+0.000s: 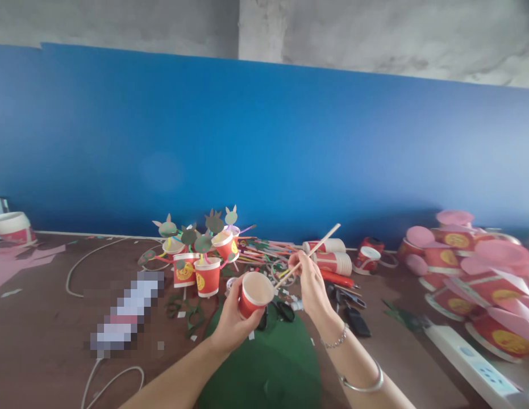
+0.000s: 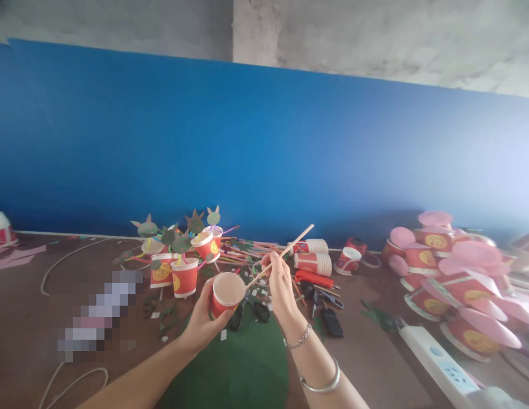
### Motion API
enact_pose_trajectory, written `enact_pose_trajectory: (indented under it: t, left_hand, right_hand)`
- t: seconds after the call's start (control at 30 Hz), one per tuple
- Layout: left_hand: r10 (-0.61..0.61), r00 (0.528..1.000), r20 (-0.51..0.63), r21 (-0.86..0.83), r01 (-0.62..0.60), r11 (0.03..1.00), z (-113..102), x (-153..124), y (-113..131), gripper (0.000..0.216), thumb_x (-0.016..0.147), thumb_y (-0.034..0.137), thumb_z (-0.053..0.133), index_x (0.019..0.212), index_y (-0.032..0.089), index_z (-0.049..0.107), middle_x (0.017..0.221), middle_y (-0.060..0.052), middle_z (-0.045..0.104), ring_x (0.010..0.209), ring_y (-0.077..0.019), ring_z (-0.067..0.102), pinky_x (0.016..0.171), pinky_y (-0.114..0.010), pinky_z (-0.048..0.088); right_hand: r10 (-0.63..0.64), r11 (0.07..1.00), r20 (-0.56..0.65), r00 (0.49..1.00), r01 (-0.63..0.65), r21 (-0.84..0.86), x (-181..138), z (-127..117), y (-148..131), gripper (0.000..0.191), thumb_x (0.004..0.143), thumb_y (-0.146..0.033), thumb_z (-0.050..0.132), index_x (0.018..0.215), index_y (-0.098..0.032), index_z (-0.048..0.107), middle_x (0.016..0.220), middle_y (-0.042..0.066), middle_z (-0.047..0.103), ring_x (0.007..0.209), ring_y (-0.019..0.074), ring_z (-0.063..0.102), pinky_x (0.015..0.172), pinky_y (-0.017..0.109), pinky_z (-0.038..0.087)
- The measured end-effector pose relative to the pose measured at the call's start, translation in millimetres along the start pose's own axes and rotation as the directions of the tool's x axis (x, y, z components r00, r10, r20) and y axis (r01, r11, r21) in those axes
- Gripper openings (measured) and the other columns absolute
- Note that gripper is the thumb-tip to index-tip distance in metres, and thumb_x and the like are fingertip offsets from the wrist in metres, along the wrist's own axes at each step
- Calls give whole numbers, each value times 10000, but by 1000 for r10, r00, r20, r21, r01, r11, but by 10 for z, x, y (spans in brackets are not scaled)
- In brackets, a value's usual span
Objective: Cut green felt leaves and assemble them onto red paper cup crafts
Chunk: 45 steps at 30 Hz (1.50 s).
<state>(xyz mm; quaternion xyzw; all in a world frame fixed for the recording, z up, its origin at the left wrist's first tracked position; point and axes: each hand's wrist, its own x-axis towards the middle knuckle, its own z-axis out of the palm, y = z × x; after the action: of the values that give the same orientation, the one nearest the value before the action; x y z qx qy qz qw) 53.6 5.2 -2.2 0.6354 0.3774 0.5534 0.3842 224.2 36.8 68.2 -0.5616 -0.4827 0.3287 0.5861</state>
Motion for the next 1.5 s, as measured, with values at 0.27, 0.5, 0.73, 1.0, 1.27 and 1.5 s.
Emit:
enact_pose_trajectory:
  t: [0.27,0.5,0.73,1.0,1.27,1.5]
  left_hand:
    - [53,996,72,57,-58,997,-12,-3,-10,624,690,201,643,1259,181,387,1237,-125,510,1146,-274,478,1000,-427,356]
    - [67,992,108,53,-73,996,-12,1,-34,629,694,207,648,1269,182,395,1254,-130,510,1173,-290,464,1012,-445,344]
    - [68,982,176,3,-70,998,-10,-19,-40,632,710,271,656,1277,183,390,1258,-133,509,1159,-295,483,988,-438,372]
    - [157,954,257,81,-183,980,-39,-35,-55,647,716,288,674,1288,202,383,1276,-133,486,1176,-303,461,989,-435,366]
    - [216,936,279,170,-269,948,-14,-69,-116,654,705,209,677,1287,232,380,1257,-128,494,1163,-292,472,979,-433,380]
    - [287,925,250,234,-345,909,19,-72,-147,645,710,114,628,1289,229,369,1247,-123,502,1172,-281,466,984,-438,384]
  right_hand:
    - [80,997,304,949,-77,-23,-87,144,40,478,770,-613,462,580,-177,507,500,-25,429,494,107,398,499,224,319]
    - [126,992,379,917,-116,-48,-101,151,32,489,756,-610,469,552,-166,506,454,-44,421,464,89,395,503,218,308]
    - [153,988,425,892,-125,-94,-73,100,20,457,772,-554,466,541,-162,511,451,-41,436,455,84,409,494,211,307]
    - [214,966,486,847,-109,-236,-77,42,-22,415,833,-451,428,556,-155,516,414,-51,417,406,68,371,454,200,286]
    - [162,920,542,825,73,-385,-109,3,-61,405,872,-381,385,568,-155,527,450,-29,455,434,88,443,474,205,343]
    - [163,805,534,830,201,-558,-229,54,-162,421,889,-337,362,540,-171,528,459,14,549,466,120,527,525,218,372]
